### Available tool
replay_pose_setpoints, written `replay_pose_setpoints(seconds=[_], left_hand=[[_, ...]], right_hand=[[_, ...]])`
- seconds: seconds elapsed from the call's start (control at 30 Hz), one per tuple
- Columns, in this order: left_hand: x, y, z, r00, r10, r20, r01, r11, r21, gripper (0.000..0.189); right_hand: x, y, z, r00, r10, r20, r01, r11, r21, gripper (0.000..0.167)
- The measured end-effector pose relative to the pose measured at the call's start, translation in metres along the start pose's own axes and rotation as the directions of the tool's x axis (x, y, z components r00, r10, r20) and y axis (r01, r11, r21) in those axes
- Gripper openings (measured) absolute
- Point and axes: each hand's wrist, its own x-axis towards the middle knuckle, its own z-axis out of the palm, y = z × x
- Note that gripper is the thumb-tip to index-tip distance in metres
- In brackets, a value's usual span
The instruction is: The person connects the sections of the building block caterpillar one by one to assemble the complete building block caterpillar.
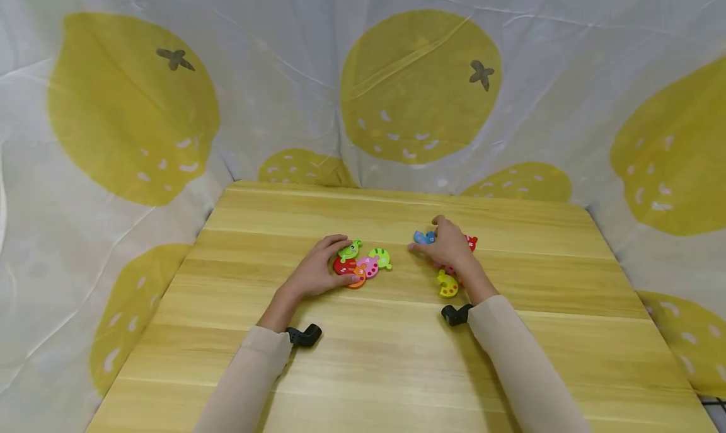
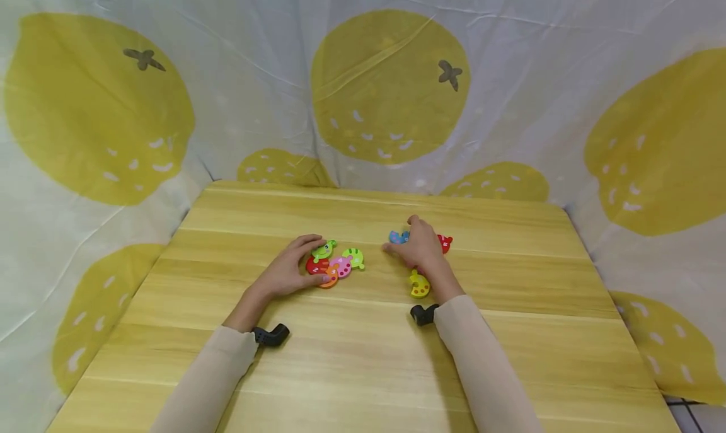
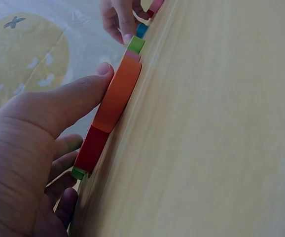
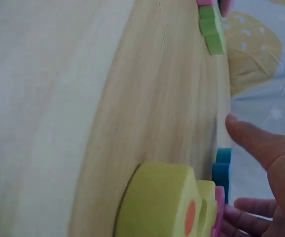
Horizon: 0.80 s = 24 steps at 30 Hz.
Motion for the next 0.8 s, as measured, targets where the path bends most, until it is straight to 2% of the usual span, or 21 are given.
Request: replay_pose_setpoints(seconds=[0.13,0.23,0.37,0.5,0.63,0.8], left_hand=[[0.004,0.002,0.005,1.000,0.014,0.020,-0.014,1.000,-0.001,0.088],[0.005,0.002,0.008,0.999,0.026,0.029,-0.026,1.000,-0.009,0.088],[0.003,0.000,0.006,1.000,0.008,0.014,-0.008,1.000,-0.010,0.084],[0.001,-0.002,0.002,1.000,-0.005,-0.001,0.005,1.000,-0.016,0.080],[0.002,-0.003,-0.002,1.000,0.007,-0.020,-0.007,1.000,-0.020,0.077],[0.003,-0.001,-0.003,1.000,-0.003,-0.013,0.002,1.000,-0.018,0.075]], right_hand=[[-0.001,0.003,0.000,0.999,0.039,0.001,-0.039,0.999,-0.022,0.079],[-0.003,0.007,0.001,0.999,0.053,-0.002,-0.053,0.999,0.008,0.071],[-0.006,0.002,0.003,0.999,-0.035,-0.009,0.036,0.998,0.052,0.070],[-0.016,-0.011,0.004,0.993,-0.119,-0.016,0.120,0.985,0.127,0.066],[-0.029,-0.023,0.006,0.987,-0.158,-0.029,0.160,0.970,0.180,0.061],[-0.044,-0.034,0.012,0.984,-0.178,-0.017,0.178,0.967,0.185,0.056]])
